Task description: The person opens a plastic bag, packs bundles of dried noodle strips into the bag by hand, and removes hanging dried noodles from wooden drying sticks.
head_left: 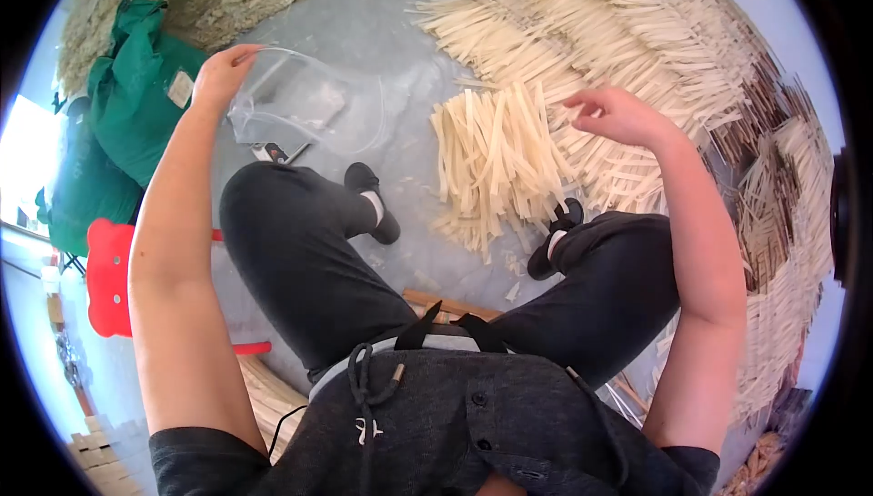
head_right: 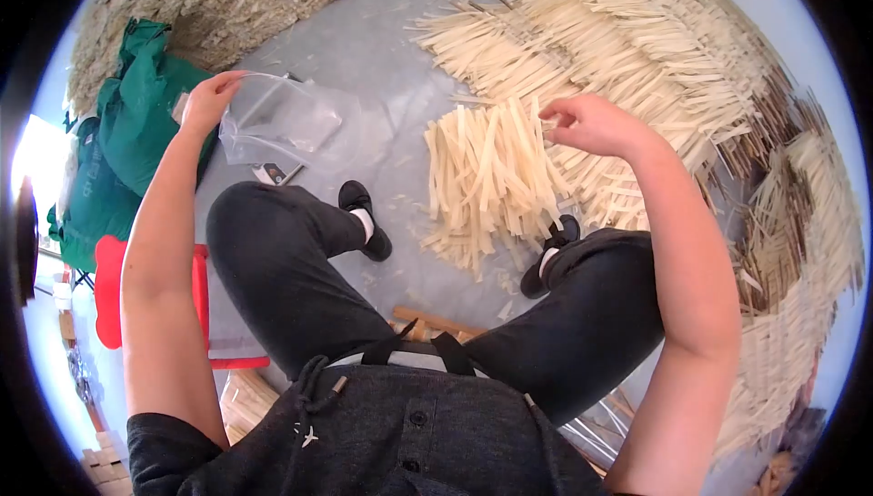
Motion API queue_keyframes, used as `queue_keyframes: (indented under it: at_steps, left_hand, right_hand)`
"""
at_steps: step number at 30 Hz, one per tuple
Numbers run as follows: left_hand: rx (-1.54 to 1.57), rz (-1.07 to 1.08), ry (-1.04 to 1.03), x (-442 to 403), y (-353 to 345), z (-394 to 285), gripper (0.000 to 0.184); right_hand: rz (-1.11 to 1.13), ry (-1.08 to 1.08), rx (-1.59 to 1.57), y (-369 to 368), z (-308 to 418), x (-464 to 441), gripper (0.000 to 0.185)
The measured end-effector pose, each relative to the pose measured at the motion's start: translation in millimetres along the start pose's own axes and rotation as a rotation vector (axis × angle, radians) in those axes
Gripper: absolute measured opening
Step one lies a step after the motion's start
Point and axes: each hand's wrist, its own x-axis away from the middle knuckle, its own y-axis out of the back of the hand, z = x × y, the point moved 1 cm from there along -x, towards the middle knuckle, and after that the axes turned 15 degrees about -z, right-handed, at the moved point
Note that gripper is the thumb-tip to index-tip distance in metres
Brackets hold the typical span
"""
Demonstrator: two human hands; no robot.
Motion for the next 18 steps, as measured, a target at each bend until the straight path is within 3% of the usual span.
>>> queue_keyframes:
  at_steps: [5, 6, 8, 10, 13, 18]
  left_hand:
    - [-0.031, -0.009, 0.058, 35.1, 32.6, 16.9, 0.026]
    - [0.054, -0.094, -0.035, 46.5, 16.4, 33.8, 0.026]
    - [0.005, -0.132, 0.027, 75.1, -8.0, 36.4, 0.025]
    - [-0.108, -0.005, 0.213, 103.5, -34.0, 20.9, 0.026]
    - [0.056, 0.003, 0.208, 145.5, -110.2, 43.6, 0.027]
    - [0.180, 0.173, 0.441, 181.0, -187.7, 34.1, 0.032]
  right_hand:
    - [0.038, 0.002, 0.024, -2.3, -2.6, 34.9, 0.040]
    - [0.029, 0.006, 0.026, -2.3, -1.1, 36.0, 0.040]
    - [0.050, 0.052, -0.031, -6.9, -2.3, 33.0, 0.040]
    - [0.051, 0.035, -0.060, -13.8, -1.6, 22.7, 0.039]
    - [0.123, -0.038, 0.009, -34.9, 3.5, -7.5, 0.041]
    - [0.254, -0.021, 0.134, -90.8, 20.8, -66.5, 0.038]
